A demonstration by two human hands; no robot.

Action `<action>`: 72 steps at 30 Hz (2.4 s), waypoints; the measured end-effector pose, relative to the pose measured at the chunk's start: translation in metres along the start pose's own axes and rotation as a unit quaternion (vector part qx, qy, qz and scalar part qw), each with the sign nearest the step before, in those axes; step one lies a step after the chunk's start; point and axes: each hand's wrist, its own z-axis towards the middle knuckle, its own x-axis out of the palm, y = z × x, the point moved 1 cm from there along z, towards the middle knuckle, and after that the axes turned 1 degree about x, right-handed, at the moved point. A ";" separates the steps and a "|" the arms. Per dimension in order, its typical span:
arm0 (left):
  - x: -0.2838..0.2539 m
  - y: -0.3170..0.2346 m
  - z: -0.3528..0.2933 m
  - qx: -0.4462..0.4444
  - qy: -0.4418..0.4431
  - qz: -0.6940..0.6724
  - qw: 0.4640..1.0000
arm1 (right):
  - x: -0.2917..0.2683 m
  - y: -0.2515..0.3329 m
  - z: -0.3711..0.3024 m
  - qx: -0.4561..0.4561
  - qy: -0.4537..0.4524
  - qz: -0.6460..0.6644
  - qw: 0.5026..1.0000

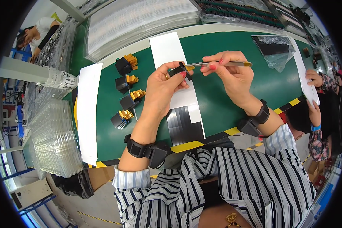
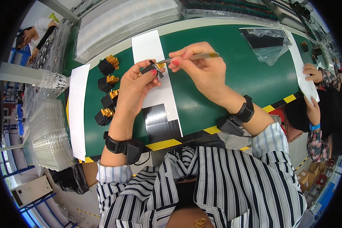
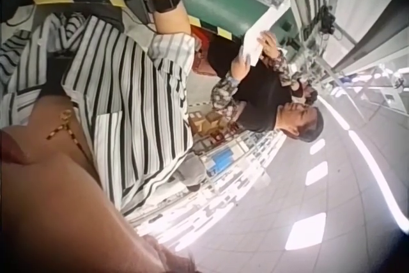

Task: The person peels a black strip from a sheet using tweezers, applies it to a small electronic component, and presses it down by hand. After repeating this process for several components, they place the finished items onto a growing pile on the work surface.

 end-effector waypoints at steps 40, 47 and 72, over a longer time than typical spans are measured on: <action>0.006 0.006 -0.002 -0.061 0.020 0.157 0.985 | -0.018 -0.002 0.017 0.195 -0.118 0.090 0.969; 0.007 0.003 -0.005 -0.063 0.005 0.217 0.974 | -0.014 0.000 0.016 0.232 -0.090 0.114 0.962; 0.002 -0.003 -0.006 -0.086 0.038 0.109 0.990 | -0.018 -0.009 0.015 0.221 -0.146 0.152 0.952</action>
